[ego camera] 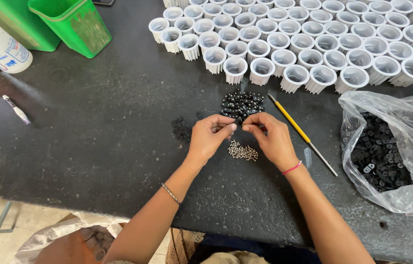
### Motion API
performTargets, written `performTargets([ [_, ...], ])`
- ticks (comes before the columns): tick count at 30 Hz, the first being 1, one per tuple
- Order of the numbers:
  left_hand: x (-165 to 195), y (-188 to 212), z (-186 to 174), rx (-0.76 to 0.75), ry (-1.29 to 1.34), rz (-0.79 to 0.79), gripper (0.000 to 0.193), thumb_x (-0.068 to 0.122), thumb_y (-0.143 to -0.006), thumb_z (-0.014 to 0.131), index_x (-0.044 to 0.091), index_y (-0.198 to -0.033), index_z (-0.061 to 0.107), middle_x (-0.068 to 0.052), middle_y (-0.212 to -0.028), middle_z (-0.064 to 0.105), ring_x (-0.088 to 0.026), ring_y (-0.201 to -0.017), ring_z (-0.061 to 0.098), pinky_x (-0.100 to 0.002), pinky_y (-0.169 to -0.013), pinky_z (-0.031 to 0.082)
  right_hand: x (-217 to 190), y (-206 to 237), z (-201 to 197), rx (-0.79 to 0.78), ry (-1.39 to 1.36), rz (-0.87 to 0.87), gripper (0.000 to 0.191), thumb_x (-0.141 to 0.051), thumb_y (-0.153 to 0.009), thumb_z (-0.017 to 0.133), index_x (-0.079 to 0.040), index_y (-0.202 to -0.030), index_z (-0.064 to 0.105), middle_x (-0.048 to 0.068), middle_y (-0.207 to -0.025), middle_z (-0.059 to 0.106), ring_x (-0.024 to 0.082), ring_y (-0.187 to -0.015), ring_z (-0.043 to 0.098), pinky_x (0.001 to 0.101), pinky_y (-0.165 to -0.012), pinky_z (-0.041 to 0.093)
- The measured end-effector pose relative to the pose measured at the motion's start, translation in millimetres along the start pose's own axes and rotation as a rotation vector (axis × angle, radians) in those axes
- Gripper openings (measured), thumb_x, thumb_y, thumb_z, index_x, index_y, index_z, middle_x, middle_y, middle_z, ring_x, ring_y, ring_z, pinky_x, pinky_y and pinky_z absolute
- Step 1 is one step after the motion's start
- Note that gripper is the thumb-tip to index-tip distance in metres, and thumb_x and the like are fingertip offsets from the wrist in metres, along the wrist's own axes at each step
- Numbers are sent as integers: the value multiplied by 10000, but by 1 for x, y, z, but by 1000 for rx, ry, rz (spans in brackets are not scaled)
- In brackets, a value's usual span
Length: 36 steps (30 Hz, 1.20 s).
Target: The person sits at a workbench assembling small black plastic components. They pick up black pieces one at a time, press and fit them together by hand, and use a yellow-handled awl-like tool to help seat the parts, placing finished pieces with a growing pile of completed assemblies.
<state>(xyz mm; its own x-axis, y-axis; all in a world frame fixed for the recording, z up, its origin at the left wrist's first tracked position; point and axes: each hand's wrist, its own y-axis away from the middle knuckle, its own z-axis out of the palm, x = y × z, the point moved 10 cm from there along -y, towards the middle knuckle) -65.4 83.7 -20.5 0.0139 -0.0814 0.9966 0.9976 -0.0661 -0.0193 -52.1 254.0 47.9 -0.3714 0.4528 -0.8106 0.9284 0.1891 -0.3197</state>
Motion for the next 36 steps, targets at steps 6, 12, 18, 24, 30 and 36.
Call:
performTargets([
  [6, 9, 5, 6, -28, -47, 38, 171, 58, -888, 765, -31, -1033, 743, -39, -894, 755, -70, -788, 689, -230, -720, 575, -5, 2, -2, 53, 6, 1, 171, -112, -889, 776, -5, -994, 694, 74, -937, 736, 164, -765, 707, 305, -702, 562],
  [12, 21, 8, 8, 7, -126, 67, 154, 61, -866, 782, -13, -996, 748, -31, -897, 771, -63, -817, 708, -223, -756, 586, -6, 1, 0, 41, 25, -5, 166, -114, -886, 775, -4, -975, 688, 74, -924, 731, 171, -756, 705, 309, -695, 558],
  [18, 40, 19, 11, 30, -269, 118, 128, 67, -872, 779, -7, -972, 749, -32, -856, 778, -52, -780, 721, -219, -695, 587, -7, 1, 2, 42, 39, -25, 158, -89, -900, 761, 13, -969, 661, 93, -907, 718, 186, -759, 708, 318, -701, 560],
  [24, 41, 19, 16, -4, -150, 114, 118, 58, -881, 767, -5, -977, 741, -26, -874, 765, -45, -784, 700, -216, -705, 581, 6, 2, 4, 45, -137, 32, 161, -10, -891, 706, 3, -1049, 676, 55, -929, 745, 119, -832, 727, 274, -751, 584],
  [30, 46, 21, 16, -11, -229, 131, 112, 54, -877, 762, -3, -972, 751, -28, -881, 777, -60, -788, 716, -234, -717, 587, 18, 3, 6, 12, -180, 58, 162, 37, -917, 679, -13, -1053, 753, 35, -898, 755, 85, -807, 710, 245, -747, 581],
  [36, 62, 27, 20, -27, -244, 257, 129, 37, -868, 754, -1, -990, 743, -47, -918, 771, -91, -823, 744, -259, -781, 611, 25, 4, 7, 12, -233, 69, 136, 52, -934, 652, -5, -1023, 737, 17, -885, 743, 66, -820, 687, 237, -762, 572],
])
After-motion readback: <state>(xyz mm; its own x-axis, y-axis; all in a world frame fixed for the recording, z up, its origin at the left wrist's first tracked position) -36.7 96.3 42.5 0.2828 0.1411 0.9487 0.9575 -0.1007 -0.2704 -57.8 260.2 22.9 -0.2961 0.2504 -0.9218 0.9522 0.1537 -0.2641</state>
